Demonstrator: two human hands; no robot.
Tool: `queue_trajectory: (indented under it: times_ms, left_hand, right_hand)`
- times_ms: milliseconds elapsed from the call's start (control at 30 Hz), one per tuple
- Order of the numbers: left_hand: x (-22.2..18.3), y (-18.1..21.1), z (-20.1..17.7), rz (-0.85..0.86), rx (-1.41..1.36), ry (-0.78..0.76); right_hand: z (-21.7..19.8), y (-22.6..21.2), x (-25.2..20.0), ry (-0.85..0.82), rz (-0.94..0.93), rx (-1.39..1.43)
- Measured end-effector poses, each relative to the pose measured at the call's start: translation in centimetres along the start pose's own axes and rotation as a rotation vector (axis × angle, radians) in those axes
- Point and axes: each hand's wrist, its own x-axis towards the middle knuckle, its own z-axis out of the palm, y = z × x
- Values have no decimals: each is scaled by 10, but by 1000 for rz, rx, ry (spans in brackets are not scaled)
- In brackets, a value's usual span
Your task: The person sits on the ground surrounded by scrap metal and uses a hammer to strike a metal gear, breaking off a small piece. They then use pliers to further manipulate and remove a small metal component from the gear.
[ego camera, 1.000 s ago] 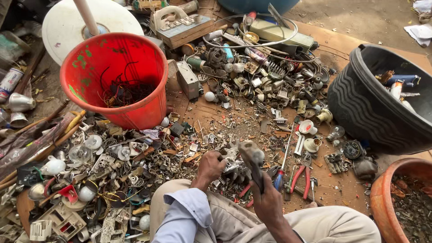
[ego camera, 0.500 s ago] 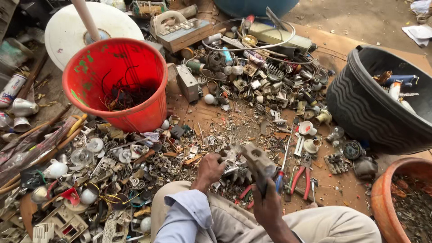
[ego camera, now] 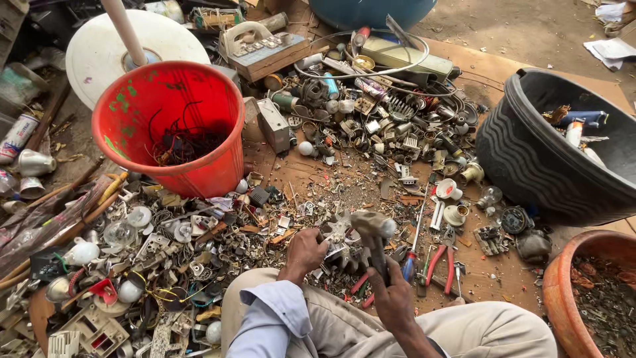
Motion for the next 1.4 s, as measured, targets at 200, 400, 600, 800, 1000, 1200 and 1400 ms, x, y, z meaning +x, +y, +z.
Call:
queue_trajectory:
  times_ms: [200, 400, 600, 800, 1000, 1200, 1400]
  left_hand:
    - [-9, -1, -8, -145, -114, -18]
    - [-11, -32, -16, -181, -966, 145]
    - [1, -57, -7, -302, -1265, 159]
    - [-18, -74, -46, 178, -1518, 702]
    - [-8, -63, -47, -292, -895, 654]
    - [32, -47, 18, 45, 513, 124]
    - [19, -25, -7, -298, 129, 92]
  right_hand:
    - [-3, 22, -11, -171, 494, 688]
    - [-7, 34, -5, 26, 880, 949]
    - [-8, 49, -7, 70, 967, 1039]
    - [-13, 42, -6, 35, 945, 1095]
    - [-12, 39, -3, 43, 960, 1105]
    - [-4, 48, -3, 32, 997, 1096]
    - [-3, 53, 0, 45, 1017, 1115]
